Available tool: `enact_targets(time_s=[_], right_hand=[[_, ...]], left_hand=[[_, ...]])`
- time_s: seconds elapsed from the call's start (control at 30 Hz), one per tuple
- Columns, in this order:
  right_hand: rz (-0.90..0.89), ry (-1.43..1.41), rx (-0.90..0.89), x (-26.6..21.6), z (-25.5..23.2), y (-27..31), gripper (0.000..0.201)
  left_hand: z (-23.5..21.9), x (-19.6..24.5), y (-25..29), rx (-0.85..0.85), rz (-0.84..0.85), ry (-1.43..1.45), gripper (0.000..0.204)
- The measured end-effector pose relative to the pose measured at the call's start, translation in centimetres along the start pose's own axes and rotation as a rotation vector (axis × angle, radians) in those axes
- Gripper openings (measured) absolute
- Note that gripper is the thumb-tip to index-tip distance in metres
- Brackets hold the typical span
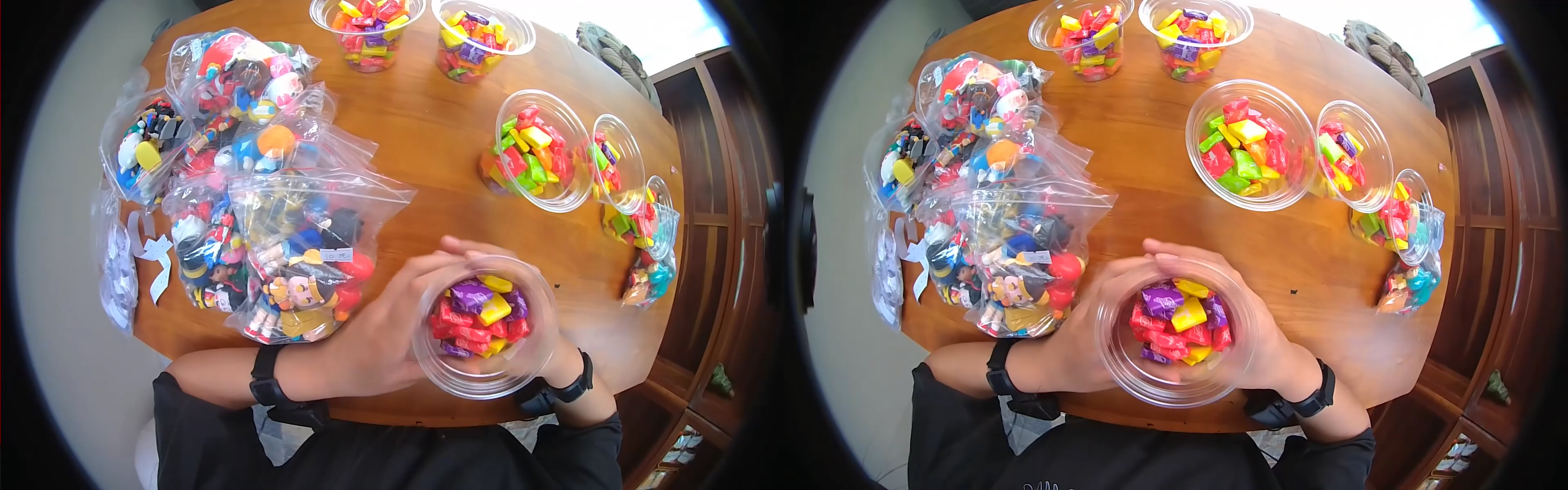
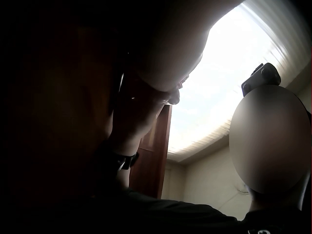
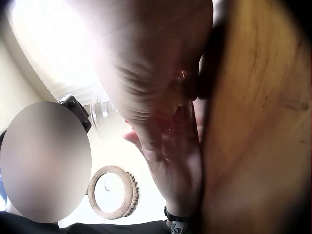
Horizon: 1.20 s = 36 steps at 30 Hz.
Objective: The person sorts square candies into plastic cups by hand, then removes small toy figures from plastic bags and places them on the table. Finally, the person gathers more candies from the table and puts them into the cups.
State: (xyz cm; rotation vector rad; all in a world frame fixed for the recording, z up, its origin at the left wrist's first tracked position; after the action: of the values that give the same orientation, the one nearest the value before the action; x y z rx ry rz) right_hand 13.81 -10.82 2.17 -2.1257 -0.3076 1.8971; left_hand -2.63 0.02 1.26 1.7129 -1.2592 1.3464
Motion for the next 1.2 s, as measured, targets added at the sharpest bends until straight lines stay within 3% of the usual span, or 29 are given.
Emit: enact_targets(time_s=[0.1, 0.17, 0.2, 0.3, 0.43, 0.73, 0.83, 0.9, 1.2], right_hand=[[-0.049, 0.014, 0.104, 0.2, 0.1, 0.5, 0.096], [-0.137, 0.427, 0.054, -0.7, -0.7, 0.3, 0.098], [-0.183, 0.528, 0.11, -1.0, -0.6, 0.0, 0.095], [-0.2, 0.752, 0.163, -1.2, -0.9, 0.1, 0.089], [-0.248, 0.917, 0.06, -1.1, -0.3, 0.7, 0.086], [-0.287, 0.692, 0.109, -0.9, -0.8, 0.8, 0.094], [-0.287, 0.705, 0.098, -1.0, -0.5, 1.3, 0.09], [-0.362, 0.623, 0.18, -1.1, -0.4, 1.4, 0.079], [-0.377, 0.698, 0.249, -1.7, -0.3, 1.0, 0.081]], left_hand=[[-0.1, 0.6, -0.2, 0.069, -0.02, 0.055, 0.098], [-0.4, 0.9, -0.3, 0.065, -0.013, -0.028, 0.109], [0.0, 0.3, 0.1, 0.08, -0.031, 0.095, 0.114], [0.3, -0.5, 0.2, 0.091, 0.021, 0.235, 0.128], [-0.2, 0.1, 0.1, 0.043, -0.003, 0.072, 0.129], [-0.7, 0.5, -0.2, 0.002, -0.046, -0.07, 0.132], [0.0, -0.1, -0.1, 0.059, -0.02, -0.059, 0.129], [0.1, -0.1, -0.1, 0.06, -0.057, -0.024, 0.128], [0.7, -1.1, 0.5, 0.046, -0.134, 0.135, 0.128]])
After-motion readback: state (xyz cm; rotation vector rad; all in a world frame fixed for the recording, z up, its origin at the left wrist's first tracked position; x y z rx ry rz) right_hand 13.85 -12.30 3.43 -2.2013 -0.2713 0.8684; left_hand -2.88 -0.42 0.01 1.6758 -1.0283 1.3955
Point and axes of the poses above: each hand's wrist, its own y-axis away from the middle knuckle, its own z-axis out of the palm, x = y × z, the point moved 4 cm from there along -y, towards the middle knuckle, and after that the axes turned 11 degrees about -z, right-handed, at the moved point
